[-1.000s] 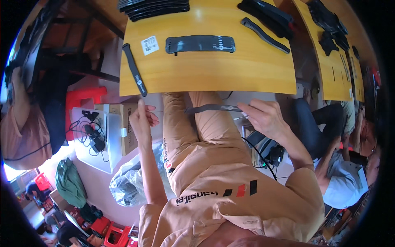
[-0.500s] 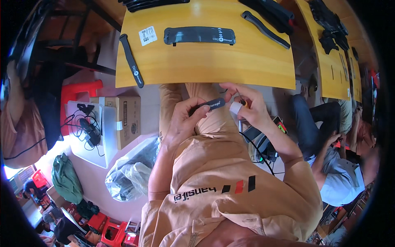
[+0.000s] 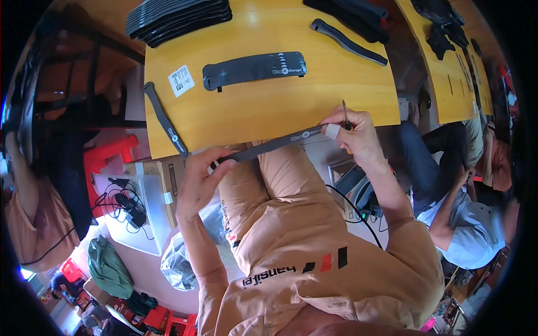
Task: The recorder is assembling black industrial straps by attaching labels and using a small screwdriver tool.
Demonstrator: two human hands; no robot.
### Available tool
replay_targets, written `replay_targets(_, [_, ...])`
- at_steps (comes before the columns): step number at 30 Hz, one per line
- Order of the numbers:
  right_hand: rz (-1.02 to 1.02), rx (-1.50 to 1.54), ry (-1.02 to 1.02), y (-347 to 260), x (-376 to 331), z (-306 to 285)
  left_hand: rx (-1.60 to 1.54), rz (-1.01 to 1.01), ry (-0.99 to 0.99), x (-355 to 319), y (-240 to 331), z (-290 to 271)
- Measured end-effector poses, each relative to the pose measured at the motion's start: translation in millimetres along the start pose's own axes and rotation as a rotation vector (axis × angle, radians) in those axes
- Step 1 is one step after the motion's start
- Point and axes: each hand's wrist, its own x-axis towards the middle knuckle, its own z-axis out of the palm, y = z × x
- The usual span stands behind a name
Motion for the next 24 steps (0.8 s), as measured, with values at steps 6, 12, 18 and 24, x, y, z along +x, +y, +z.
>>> replay_targets(6, [-0.018, 0.132, -0.034, 2.1, 35.0, 2.9, -0.375, -0.191, 0.066, 39.4, 12.4, -11.7])
replay_targets(12, [-0.023, 0.071, 0.146, 3.0, 70.7, 13.2, -0.466, -0.172, 0.344, 78.3, -4.8, -12.9])
replay_targets(18, [-0.108, 0.073, 0.228, 12.5, 93.6, 18.9, -0.52, -0.126, 0.413, 99.2, -12.5, -15.0])
replay_targets(24, [-0.095, -0.034, 0.282, 11.3, 97.8, 17.6, -0.374, -0.081, 0.547, 109.4, -19.5, -10.9])
